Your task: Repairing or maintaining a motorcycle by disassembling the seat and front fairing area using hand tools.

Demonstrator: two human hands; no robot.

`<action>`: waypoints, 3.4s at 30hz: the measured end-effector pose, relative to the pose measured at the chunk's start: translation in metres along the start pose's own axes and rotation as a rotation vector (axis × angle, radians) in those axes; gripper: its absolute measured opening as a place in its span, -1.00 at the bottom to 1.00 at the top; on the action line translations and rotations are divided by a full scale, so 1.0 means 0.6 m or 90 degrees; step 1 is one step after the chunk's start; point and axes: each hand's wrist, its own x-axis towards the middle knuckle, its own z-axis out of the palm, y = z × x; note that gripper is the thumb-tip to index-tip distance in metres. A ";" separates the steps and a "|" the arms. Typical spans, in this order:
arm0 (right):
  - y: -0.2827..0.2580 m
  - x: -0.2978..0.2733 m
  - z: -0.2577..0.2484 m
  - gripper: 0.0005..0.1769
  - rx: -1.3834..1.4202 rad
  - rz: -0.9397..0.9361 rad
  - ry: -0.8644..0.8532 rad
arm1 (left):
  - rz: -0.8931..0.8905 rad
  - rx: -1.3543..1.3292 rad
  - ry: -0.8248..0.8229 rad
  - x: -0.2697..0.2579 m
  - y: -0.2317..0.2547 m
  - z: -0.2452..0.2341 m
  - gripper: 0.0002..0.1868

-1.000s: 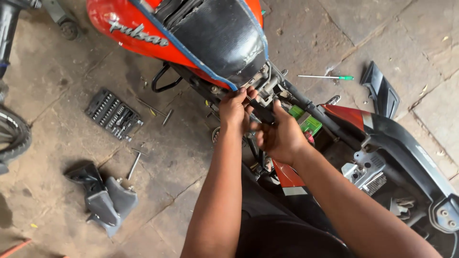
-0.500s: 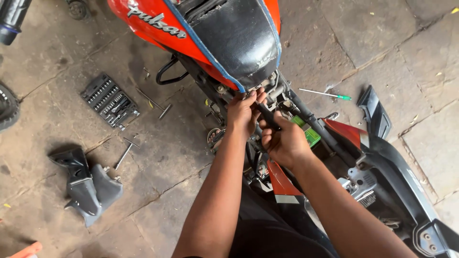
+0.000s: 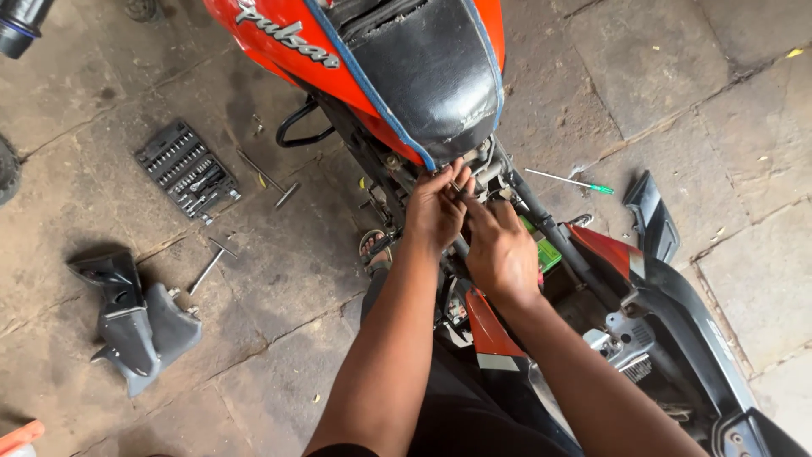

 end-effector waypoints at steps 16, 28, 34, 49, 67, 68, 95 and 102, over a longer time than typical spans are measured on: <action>0.024 0.046 0.017 -0.74 0.512 0.293 -0.007 | 0.583 0.789 0.195 -0.049 0.011 0.019 -0.84; 0.027 0.060 0.035 -0.71 0.585 0.424 -0.053 | 0.636 0.846 0.106 -0.033 0.026 0.008 -0.88; -0.019 0.070 -0.006 -0.77 0.368 0.306 -0.037 | 0.606 0.749 0.092 -0.010 0.024 -0.007 -0.91; -0.004 0.057 0.028 -0.67 0.581 0.589 -0.080 | 0.231 0.357 0.152 -0.045 0.011 0.042 -0.65; 0.037 0.065 0.069 -0.60 0.885 0.699 -0.244 | 0.189 0.485 0.224 -0.054 0.027 0.075 -0.80; 0.029 0.065 0.069 -0.55 0.688 0.614 -0.185 | 0.156 0.517 0.214 -0.059 0.030 0.077 -0.84; -0.020 0.012 -0.016 -0.52 0.176 0.122 0.041 | -0.060 0.391 0.051 -0.030 0.071 0.049 -0.82; -0.030 0.028 -0.032 -0.50 0.061 0.081 0.016 | -0.080 0.497 0.111 -0.029 0.088 0.062 -0.85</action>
